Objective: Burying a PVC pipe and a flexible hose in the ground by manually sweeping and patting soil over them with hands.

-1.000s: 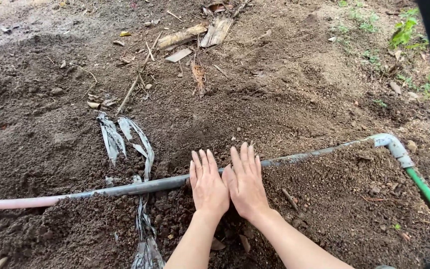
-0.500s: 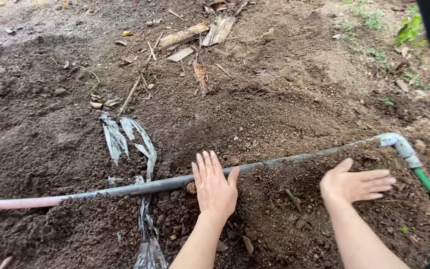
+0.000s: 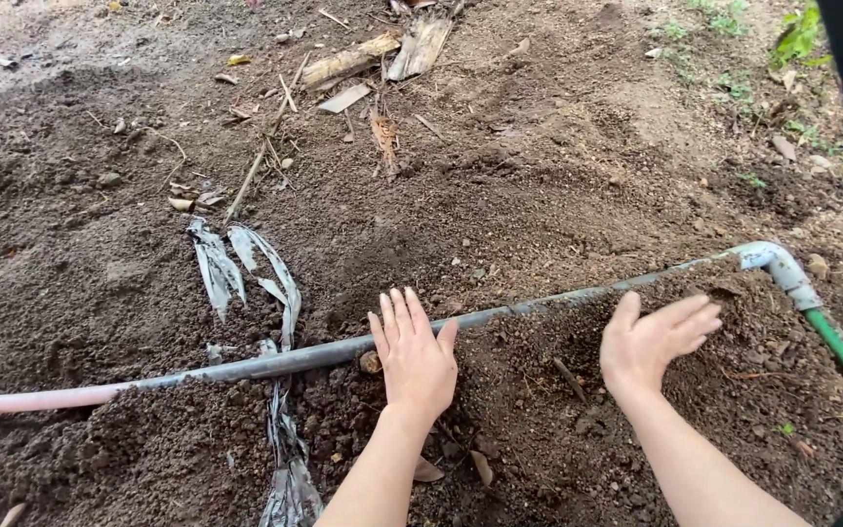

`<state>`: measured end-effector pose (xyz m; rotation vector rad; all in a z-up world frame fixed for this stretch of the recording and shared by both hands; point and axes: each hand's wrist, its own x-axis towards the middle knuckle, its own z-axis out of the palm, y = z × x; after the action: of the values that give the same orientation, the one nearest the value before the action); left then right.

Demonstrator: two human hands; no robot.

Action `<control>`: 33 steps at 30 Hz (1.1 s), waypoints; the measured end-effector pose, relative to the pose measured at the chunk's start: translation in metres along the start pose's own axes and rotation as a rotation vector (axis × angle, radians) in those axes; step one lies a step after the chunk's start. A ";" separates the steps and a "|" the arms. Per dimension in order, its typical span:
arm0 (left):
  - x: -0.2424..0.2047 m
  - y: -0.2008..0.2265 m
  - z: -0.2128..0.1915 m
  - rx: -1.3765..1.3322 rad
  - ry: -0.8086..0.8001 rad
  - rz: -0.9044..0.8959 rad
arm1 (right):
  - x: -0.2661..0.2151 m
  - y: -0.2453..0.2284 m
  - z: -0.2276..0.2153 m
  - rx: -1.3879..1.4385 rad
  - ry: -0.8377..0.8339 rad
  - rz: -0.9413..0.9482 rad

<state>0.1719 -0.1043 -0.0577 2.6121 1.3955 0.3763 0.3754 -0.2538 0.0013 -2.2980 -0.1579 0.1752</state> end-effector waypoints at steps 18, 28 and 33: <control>-0.001 0.012 -0.047 -0.158 -0.307 -0.084 | -0.030 -0.028 0.043 -0.096 0.259 -0.647; 0.000 0.015 -0.063 -0.175 -0.346 -0.102 | -0.038 -0.017 0.081 -0.351 -0.095 -0.559; -0.001 0.006 -0.044 -0.195 -0.254 -0.037 | -0.082 -0.073 0.082 -0.194 -0.092 -0.740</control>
<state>0.1637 -0.1077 -0.0140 2.3776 1.2534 0.1590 0.2758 -0.1597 0.0072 -2.2597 -1.0858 -0.1225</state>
